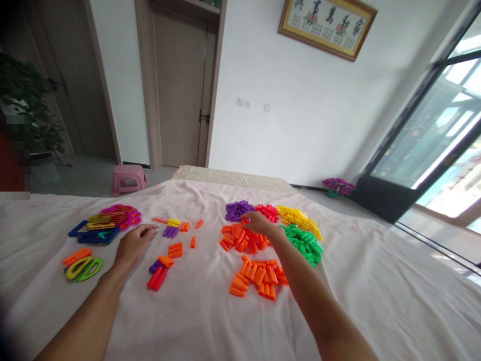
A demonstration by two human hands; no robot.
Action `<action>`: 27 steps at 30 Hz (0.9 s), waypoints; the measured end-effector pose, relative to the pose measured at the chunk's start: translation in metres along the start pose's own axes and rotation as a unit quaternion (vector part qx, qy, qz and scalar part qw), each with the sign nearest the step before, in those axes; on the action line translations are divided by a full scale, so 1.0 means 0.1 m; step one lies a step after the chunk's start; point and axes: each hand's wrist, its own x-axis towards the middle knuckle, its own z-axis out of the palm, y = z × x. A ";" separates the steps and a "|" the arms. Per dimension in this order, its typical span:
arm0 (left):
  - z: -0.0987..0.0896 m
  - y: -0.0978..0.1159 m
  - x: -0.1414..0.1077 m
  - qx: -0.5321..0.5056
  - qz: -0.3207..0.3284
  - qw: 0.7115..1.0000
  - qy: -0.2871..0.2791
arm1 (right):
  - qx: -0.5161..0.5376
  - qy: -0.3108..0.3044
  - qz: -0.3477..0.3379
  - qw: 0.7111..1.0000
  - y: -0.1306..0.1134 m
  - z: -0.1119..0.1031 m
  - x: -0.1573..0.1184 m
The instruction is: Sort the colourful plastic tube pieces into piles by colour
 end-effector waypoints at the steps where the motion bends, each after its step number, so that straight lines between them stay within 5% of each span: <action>1: 0.00 0.00 0.00 -0.001 0.002 1.000 0.001 | 0.000 -0.006 0.001 1.000 0.00 0.01 0.00; 11: 0.01 0.01 0.00 -0.010 -0.001 1.000 0.007 | -0.006 0.021 0.007 1.000 -0.17 0.01 0.03; 16: 0.00 0.04 -0.03 -0.028 -0.003 1.000 0.010 | 0.026 0.041 -0.056 0.997 -0.75 0.21 0.04; 21: -0.01 0.06 -0.04 -0.024 0.007 1.000 0.019 | 0.060 -0.009 -0.152 0.986 -1.44 0.63 0.04; 27: -0.02 0.07 -0.05 -0.040 0.017 0.999 0.022 | 0.027 -0.048 -0.197 0.979 -1.86 0.97 0.17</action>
